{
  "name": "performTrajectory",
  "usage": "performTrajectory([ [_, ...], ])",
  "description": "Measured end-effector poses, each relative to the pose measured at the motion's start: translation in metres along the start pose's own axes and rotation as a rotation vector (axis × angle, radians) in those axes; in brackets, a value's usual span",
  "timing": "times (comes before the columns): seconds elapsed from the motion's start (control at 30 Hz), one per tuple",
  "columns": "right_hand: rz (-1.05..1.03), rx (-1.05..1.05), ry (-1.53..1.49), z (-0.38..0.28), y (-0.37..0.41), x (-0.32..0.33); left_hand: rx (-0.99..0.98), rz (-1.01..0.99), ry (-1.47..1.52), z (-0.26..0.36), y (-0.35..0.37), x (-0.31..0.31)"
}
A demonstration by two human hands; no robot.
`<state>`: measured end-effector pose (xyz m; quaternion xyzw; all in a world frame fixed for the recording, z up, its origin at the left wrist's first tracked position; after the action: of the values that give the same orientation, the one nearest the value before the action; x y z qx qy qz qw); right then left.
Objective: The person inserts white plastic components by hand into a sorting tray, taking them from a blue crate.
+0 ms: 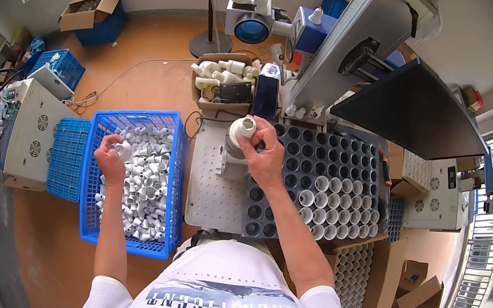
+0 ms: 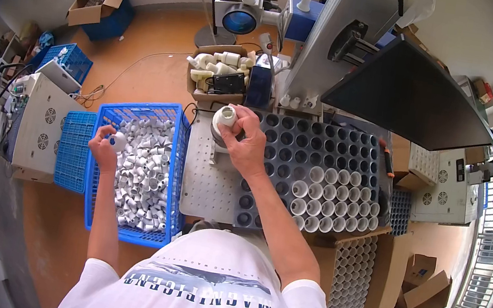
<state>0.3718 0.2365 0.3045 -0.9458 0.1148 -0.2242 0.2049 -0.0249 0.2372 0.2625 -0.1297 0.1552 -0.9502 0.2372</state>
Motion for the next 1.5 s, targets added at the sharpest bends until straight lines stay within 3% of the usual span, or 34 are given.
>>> performTrajectory([
  [0.13,0.008,-0.014,-0.019,0.007,0.002,-0.005,0.202,0.03,-0.182,-0.088,0.071,0.047],
  [0.2,0.012,0.006,0.039,0.004,0.006,-0.001,0.308,-0.075,-0.139,-0.105,0.107,0.028],
  [0.33,0.064,0.001,0.127,0.003,0.033,0.026,0.28,-0.311,-0.019,-0.082,0.153,-0.041],
  [0.43,0.082,-0.146,0.325,0.036,0.087,0.075,0.254,-0.419,0.015,-0.064,0.167,-0.068],
  [0.57,0.05,-0.54,0.466,0.081,0.179,0.151,0.225,-0.507,0.003,-0.061,0.175,-0.083],
  [0.8,-0.448,-0.262,0.888,0.06,0.232,0.121,0.223,-0.751,-0.066,-0.039,0.182,-0.137],
  [0.9,-0.505,-0.197,1.002,0.074,0.241,0.111,0.249,-0.81,-0.009,-0.023,0.19,-0.162],
  [1.13,-0.535,-0.193,0.981,0.069,0.225,0.12,0.275,-0.857,0.003,-0.017,0.209,-0.176],
  [1.23,-0.479,-0.465,0.62,0.081,0.213,0.136,0.296,-0.858,-0.02,-0.017,0.216,-0.17],
  [1.27,-0.355,-0.432,0.587,0.071,0.199,0.141,0.3,-0.861,-0.028,-0.017,0.218,-0.168],
  [1.37,-0.357,-0.735,0.322,0.066,0.175,0.139,0.29,-0.862,0.001,-0.016,0.224,-0.165],
  [1.5,-0.309,-0.703,0.118,0.073,0.17,0.101,0.275,-0.879,0.026,-0.007,0.229,-0.169],
])
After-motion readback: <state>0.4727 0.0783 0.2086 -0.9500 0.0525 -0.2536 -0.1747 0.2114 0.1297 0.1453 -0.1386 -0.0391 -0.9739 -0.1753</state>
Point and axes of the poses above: each hand's wrist, its own y-axis away from the middle knuckle, its own x-axis out of the back of the hand, z = x × y, the point moved 7 cm from there along -y, towards the middle knuckle, and after that the axes turned 10 degrees about y, right-handed, at the moved point
